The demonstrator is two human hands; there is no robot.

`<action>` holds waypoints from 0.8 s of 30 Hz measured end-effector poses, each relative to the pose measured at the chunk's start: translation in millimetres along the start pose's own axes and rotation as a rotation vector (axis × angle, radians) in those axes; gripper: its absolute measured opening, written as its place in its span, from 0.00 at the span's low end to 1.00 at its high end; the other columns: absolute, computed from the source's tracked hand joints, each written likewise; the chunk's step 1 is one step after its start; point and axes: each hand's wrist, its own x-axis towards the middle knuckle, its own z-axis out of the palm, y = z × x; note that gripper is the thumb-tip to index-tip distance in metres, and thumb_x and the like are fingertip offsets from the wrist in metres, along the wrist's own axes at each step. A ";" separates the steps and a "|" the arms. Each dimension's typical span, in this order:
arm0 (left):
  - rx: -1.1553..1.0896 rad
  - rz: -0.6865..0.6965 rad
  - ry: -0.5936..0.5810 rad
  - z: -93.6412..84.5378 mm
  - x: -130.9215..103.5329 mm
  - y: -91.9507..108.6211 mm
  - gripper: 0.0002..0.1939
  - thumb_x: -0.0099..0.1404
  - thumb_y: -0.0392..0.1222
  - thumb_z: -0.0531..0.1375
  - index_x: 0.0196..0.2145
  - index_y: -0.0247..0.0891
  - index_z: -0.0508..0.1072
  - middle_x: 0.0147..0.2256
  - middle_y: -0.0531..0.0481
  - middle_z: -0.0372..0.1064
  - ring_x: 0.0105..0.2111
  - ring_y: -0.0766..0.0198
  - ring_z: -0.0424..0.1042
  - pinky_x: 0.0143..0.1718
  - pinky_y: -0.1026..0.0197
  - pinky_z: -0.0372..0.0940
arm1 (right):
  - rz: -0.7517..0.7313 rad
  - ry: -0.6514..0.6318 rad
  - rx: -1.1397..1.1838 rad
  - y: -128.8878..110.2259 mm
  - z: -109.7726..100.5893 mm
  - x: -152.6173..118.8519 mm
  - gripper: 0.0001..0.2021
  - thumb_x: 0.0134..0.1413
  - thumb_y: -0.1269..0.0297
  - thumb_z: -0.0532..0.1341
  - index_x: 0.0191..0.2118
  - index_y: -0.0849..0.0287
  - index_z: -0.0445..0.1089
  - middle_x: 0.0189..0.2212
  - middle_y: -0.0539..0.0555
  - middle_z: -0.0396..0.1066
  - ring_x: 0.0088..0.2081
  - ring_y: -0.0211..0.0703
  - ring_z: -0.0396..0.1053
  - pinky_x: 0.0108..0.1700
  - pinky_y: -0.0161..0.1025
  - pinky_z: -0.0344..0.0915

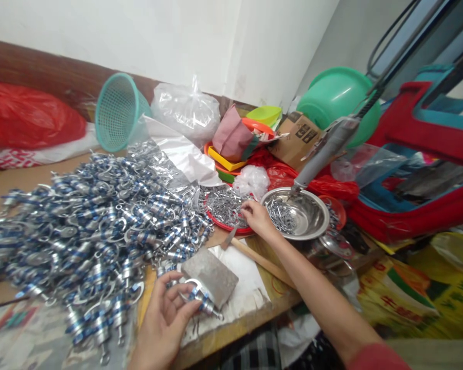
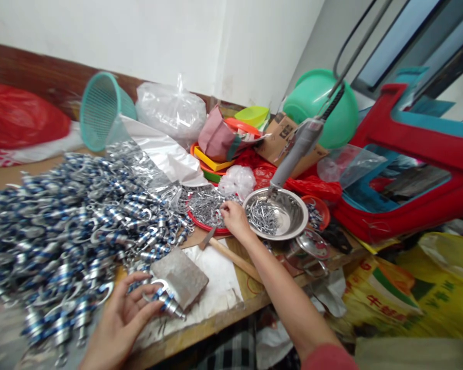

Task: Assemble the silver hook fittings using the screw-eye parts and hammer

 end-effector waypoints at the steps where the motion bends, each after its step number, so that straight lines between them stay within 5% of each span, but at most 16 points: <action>1: -0.012 0.016 0.011 1.3 -0.3 -0.3 0.23 0.47 0.37 0.65 0.38 0.43 0.59 0.26 0.55 0.71 0.28 0.64 0.72 0.29 0.63 0.69 | -0.022 -0.013 0.047 -8.6 -2.8 -14.2 0.10 0.55 0.72 0.53 0.42 0.64 0.67 0.34 0.54 0.71 0.36 0.37 0.69 0.39 0.34 0.65; 6: -0.039 0.047 0.030 2.3 1.2 -3.8 0.22 0.47 0.34 0.65 0.37 0.43 0.59 0.26 0.56 0.71 0.27 0.65 0.72 0.28 0.65 0.69 | -0.343 -0.078 0.439 -55.6 1.3 -95.8 0.04 0.49 0.72 0.60 0.31 0.60 0.72 0.27 0.50 0.73 0.29 0.35 0.69 0.33 0.30 0.64; 11: -0.012 0.053 -0.034 -4.9 5.5 -8.7 0.23 0.47 0.34 0.65 0.38 0.42 0.57 0.27 0.55 0.71 0.28 0.66 0.72 0.30 0.66 0.68 | -0.665 0.131 0.329 -71.2 22.9 -124.8 0.11 0.54 0.75 0.52 0.34 0.60 0.71 0.29 0.53 0.73 0.31 0.38 0.68 0.33 0.35 0.62; 18: -0.018 0.081 0.002 -1.9 6.2 -7.1 0.24 0.45 0.35 0.66 0.36 0.41 0.58 0.25 0.55 0.72 0.28 0.67 0.72 0.30 0.68 0.68 | -0.579 0.140 -0.011 -83.8 29.7 -145.1 0.12 0.59 0.71 0.48 0.38 0.62 0.68 0.28 0.55 0.68 0.32 0.43 0.62 0.32 0.39 0.57; 24: -0.026 0.064 0.010 -3.1 5.8 -9.0 0.24 0.44 0.35 0.66 0.36 0.41 0.59 0.26 0.56 0.72 0.28 0.68 0.72 0.29 0.68 0.68 | -0.465 0.073 -0.036 -83.3 27.7 -161.7 0.16 0.55 0.75 0.48 0.48 0.61 0.63 0.32 0.56 0.65 0.34 0.45 0.59 0.34 0.41 0.55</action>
